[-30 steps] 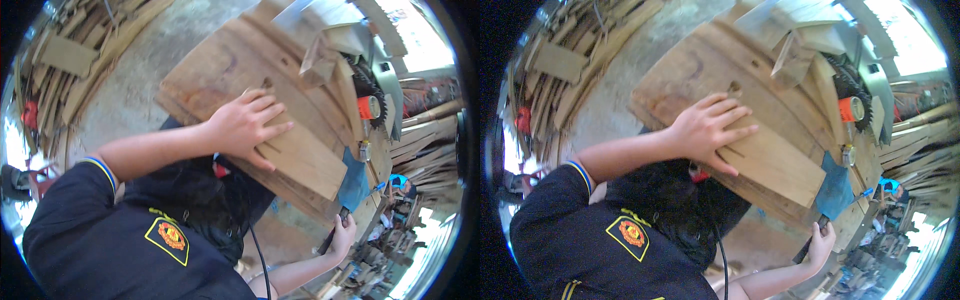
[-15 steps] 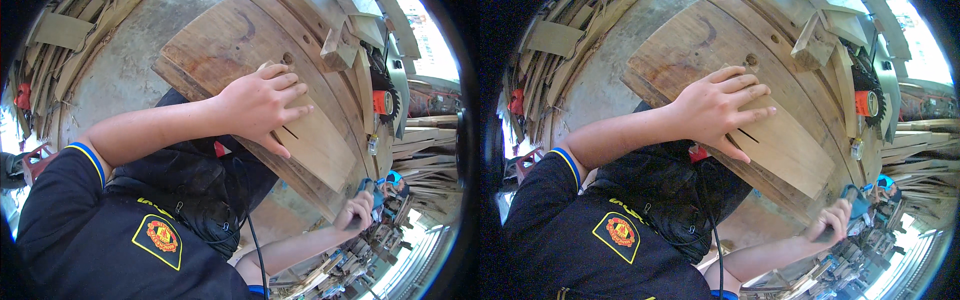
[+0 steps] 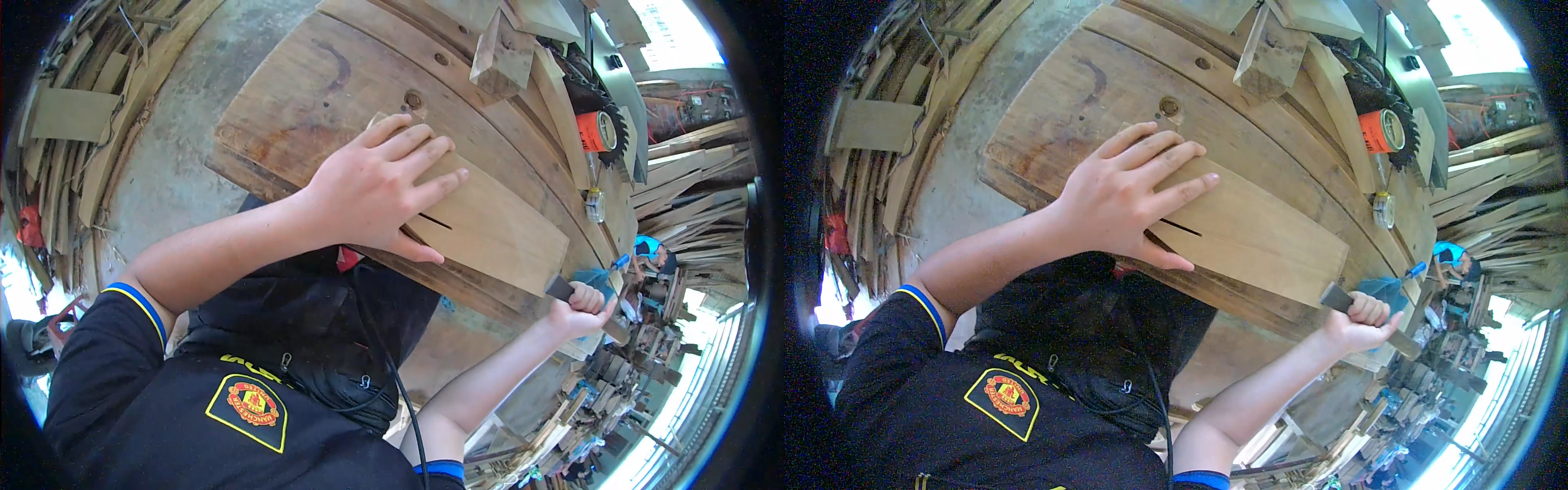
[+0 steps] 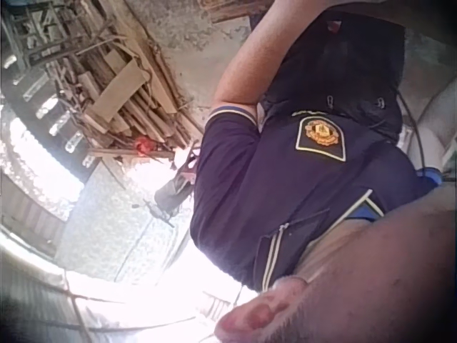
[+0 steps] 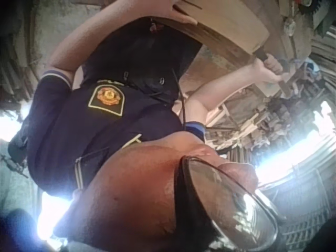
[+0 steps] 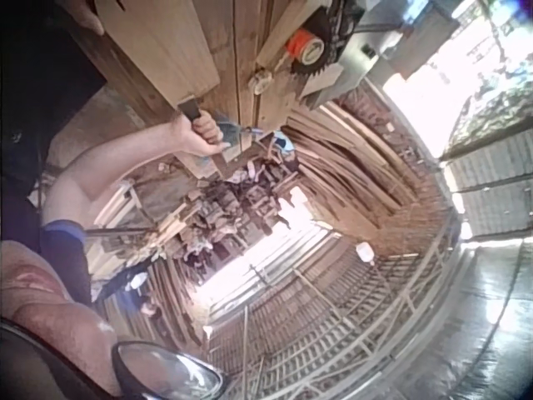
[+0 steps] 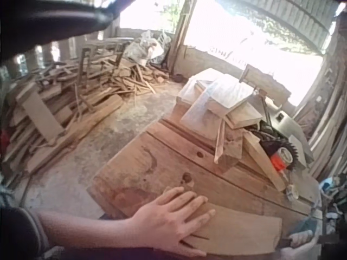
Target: Measure, wipe, and chisel wood pieces in a workshop, then carry them to an outdoor area for assembly.
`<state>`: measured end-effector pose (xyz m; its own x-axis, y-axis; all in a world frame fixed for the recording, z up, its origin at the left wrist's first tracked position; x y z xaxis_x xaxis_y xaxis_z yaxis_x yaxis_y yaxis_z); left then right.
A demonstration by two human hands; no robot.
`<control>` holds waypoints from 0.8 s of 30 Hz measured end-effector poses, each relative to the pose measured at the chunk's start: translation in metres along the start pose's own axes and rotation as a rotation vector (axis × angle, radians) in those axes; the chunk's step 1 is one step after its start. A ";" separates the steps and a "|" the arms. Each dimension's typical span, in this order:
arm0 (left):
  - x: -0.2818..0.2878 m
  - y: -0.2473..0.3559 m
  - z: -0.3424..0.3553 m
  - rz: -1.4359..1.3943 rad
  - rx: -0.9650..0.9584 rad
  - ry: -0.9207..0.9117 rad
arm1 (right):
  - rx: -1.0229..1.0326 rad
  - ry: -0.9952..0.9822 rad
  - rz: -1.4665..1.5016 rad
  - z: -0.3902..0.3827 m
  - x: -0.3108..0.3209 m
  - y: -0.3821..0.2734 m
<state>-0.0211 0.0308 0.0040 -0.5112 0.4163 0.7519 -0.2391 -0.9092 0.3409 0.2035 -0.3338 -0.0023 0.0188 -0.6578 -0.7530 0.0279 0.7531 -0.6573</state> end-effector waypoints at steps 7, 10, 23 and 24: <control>0.000 0.001 0.002 0.015 -0.018 -0.028 | -0.061 0.156 -0.264 -0.009 -0.008 0.011; 0.001 0.000 0.002 0.028 -0.014 -0.028 | 0.015 0.178 -0.411 -0.021 -0.025 0.014; 0.001 0.000 0.004 -0.001 -0.040 -0.005 | 0.067 0.176 -0.505 -0.058 -0.076 0.043; 0.002 0.000 0.004 0.008 -0.044 0.004 | 0.154 0.262 -0.559 -0.061 -0.081 0.038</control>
<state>-0.0185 0.0318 0.0072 -0.5162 0.4096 0.7522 -0.2716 -0.9112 0.3098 0.1423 -0.2514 0.0319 -0.2851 -0.9127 -0.2928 0.1061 0.2735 -0.9560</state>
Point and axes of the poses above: each hand's wrist, its own z-axis towards the middle knuckle, its own x-axis out of the back of the hand, y = z × x, the point moved 5 cm from there along z, towards the middle knuckle, and after that the axes turned 7 degrees about -z, right-handed, at the moved point
